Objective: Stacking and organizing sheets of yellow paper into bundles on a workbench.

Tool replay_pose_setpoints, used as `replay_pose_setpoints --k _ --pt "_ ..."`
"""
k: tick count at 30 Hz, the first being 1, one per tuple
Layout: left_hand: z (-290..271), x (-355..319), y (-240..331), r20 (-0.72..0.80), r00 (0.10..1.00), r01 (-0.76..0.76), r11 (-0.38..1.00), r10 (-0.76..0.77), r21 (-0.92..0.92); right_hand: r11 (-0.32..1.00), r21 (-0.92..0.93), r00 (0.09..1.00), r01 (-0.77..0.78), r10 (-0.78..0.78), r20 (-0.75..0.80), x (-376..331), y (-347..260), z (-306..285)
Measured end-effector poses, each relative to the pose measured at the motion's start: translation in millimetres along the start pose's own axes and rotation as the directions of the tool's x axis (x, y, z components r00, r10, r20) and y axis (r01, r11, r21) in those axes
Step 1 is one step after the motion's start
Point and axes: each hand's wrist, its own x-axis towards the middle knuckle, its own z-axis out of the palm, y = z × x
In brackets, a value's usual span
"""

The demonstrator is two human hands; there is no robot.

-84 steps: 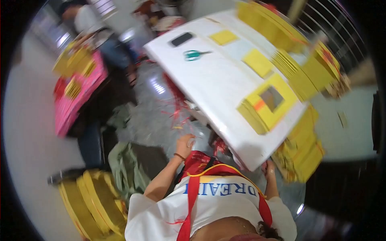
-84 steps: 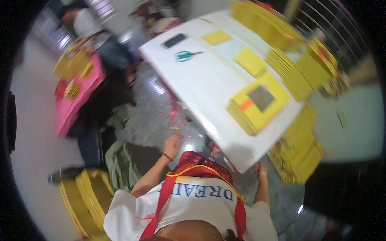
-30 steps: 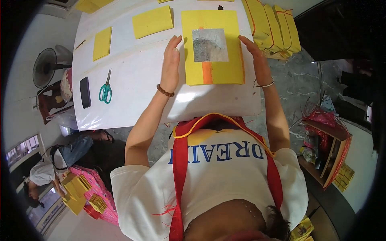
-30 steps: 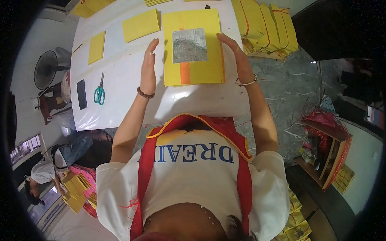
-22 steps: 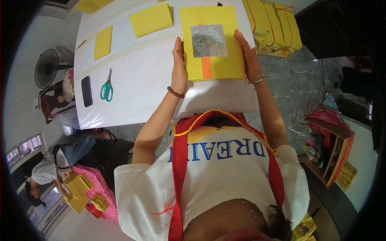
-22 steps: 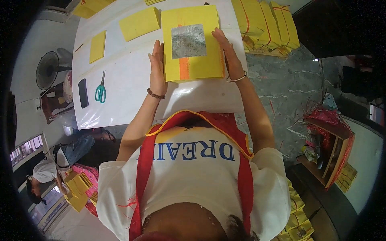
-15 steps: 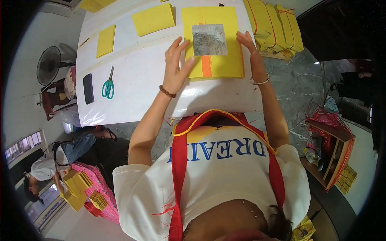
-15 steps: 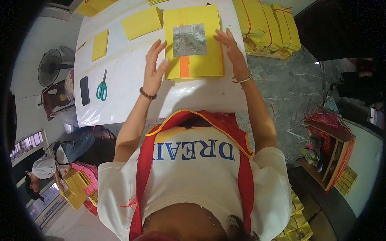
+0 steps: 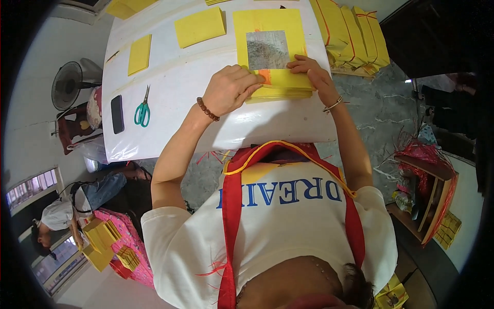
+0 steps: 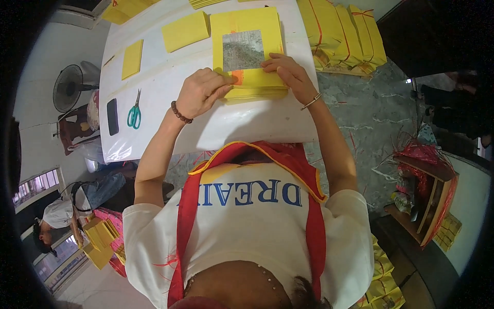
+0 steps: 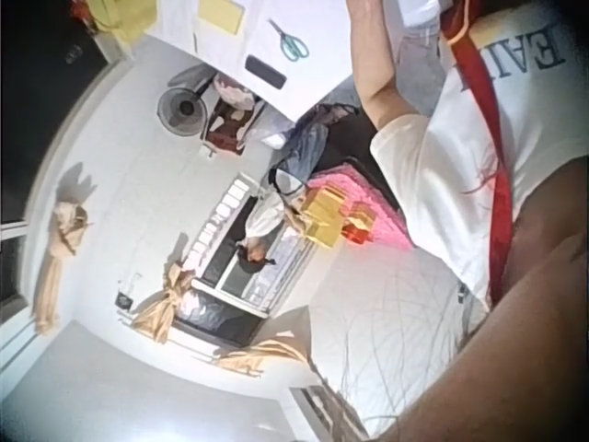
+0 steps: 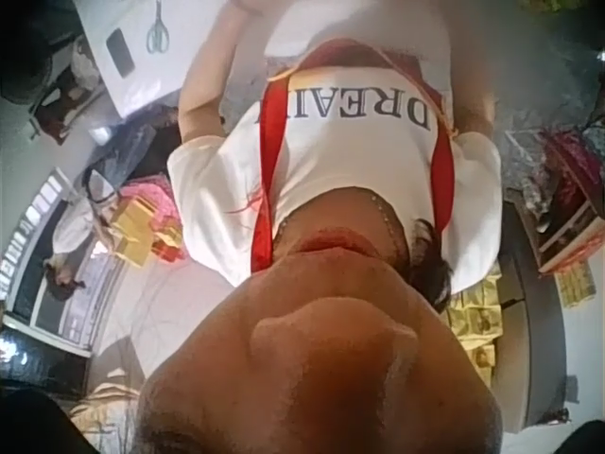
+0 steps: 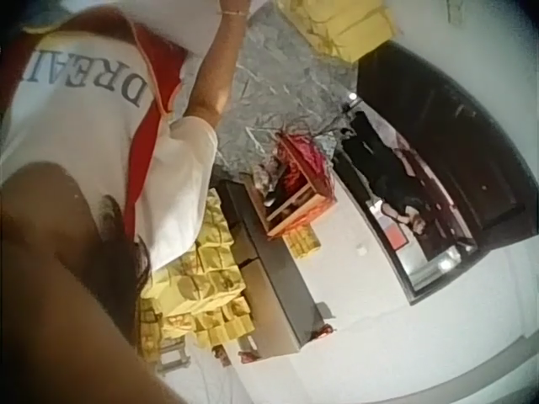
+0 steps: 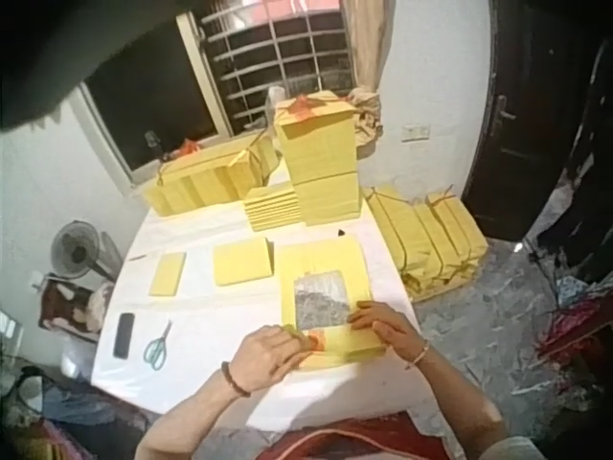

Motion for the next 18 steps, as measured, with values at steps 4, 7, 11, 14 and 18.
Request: replay_pose_setpoints --k 4,7,11,14,18 --pt "0 4 -5 -0.011 1.0 0.003 0.999 -0.003 -0.044 0.999 0.031 1.0 -0.018 0.019 -0.018 -1 0 1" --pt "0 6 -9 0.014 0.999 0.04 0.997 -0.039 -0.07 0.999 -0.011 0.999 -0.047 0.047 0.007 -1 0 1" --pt "-2 9 -13 0.023 0.998 0.061 0.99 -0.059 -0.124 0.997 0.05 0.998 -0.058 0.058 0.007 -1 2 2" --pt "-2 11 -16 0.064 0.993 0.106 0.983 -0.097 -0.153 0.996 0.058 0.998 -0.068 0.069 -0.013 -2 4 3" --pt "-3 13 -19 0.071 0.994 0.1 0.971 -0.086 -0.217 0.995 0.048 0.996 -0.088 0.089 -0.023 -2 6 3"
